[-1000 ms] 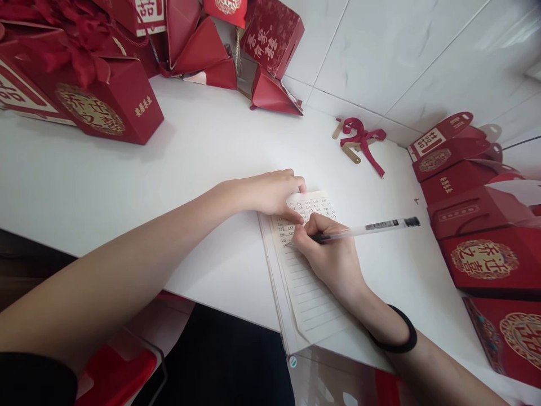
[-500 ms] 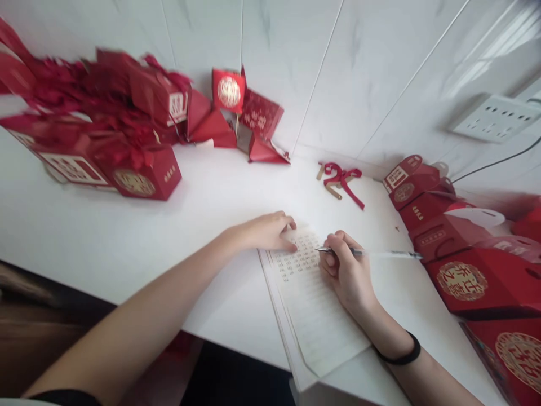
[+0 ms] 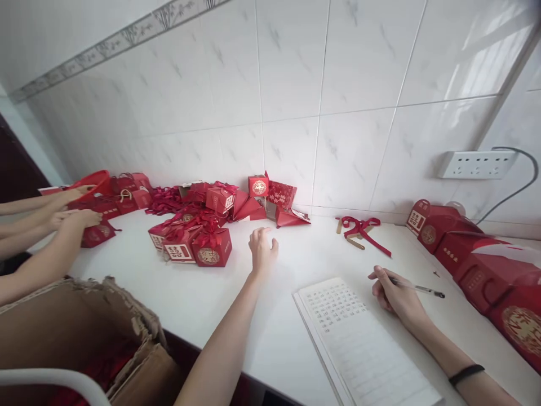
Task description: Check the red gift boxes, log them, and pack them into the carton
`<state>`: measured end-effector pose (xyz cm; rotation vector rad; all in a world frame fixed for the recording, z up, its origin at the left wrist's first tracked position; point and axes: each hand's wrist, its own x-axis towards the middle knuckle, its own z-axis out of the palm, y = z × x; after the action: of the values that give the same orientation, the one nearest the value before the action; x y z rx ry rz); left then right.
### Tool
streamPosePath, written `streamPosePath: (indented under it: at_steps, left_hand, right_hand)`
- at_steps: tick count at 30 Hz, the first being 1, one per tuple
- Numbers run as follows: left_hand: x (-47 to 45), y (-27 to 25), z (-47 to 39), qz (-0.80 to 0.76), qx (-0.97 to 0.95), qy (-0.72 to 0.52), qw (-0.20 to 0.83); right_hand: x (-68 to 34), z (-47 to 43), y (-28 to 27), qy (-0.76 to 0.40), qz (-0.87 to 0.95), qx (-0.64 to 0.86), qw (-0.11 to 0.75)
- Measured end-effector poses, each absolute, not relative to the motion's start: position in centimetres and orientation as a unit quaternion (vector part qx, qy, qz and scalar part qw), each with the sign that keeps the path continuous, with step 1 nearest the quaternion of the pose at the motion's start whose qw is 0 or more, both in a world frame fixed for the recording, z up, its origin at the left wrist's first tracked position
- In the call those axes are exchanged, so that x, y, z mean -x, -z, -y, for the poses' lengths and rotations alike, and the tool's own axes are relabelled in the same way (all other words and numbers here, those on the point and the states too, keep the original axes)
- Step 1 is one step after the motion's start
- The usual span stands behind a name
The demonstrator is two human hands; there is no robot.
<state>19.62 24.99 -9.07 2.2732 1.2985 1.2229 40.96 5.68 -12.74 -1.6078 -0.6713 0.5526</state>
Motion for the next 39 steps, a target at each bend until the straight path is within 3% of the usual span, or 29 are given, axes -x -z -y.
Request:
streamPosePath:
  at_steps: [6,12,24,33,39]
  left_hand:
    - [-16.0,11.0,-24.7,-0.517,-0.749,-0.412,0.045]
    - [-11.2,10.9,-26.6,-0.623,-0.584,-0.521,0.01]
    - [-8.5,10.4,-28.2,-0.653,-0.517,-0.527,0.17]
    - [-7.5,10.2,-30.3,-0.564,-0.559,-0.515,0.323]
    - [-8.7,10.5,-27.7,-0.47,-0.626,-0.44,0.441]
  right_hand:
    - [-40.9,-5.7,12.8,-0.247,0.299,0.689,0.612]
    - [-40.2,-5.4,12.3,-0.23,0.342,0.704,0.578]
    - [-39.9,-5.0,11.8,-0.227,0.374,0.726,0.531]
    - [-40.1,-5.3,12.4,-0.209,0.404,0.727,0.514]
    - [-40.4,-5.1,12.5,-0.186,0.432,0.725,0.504]
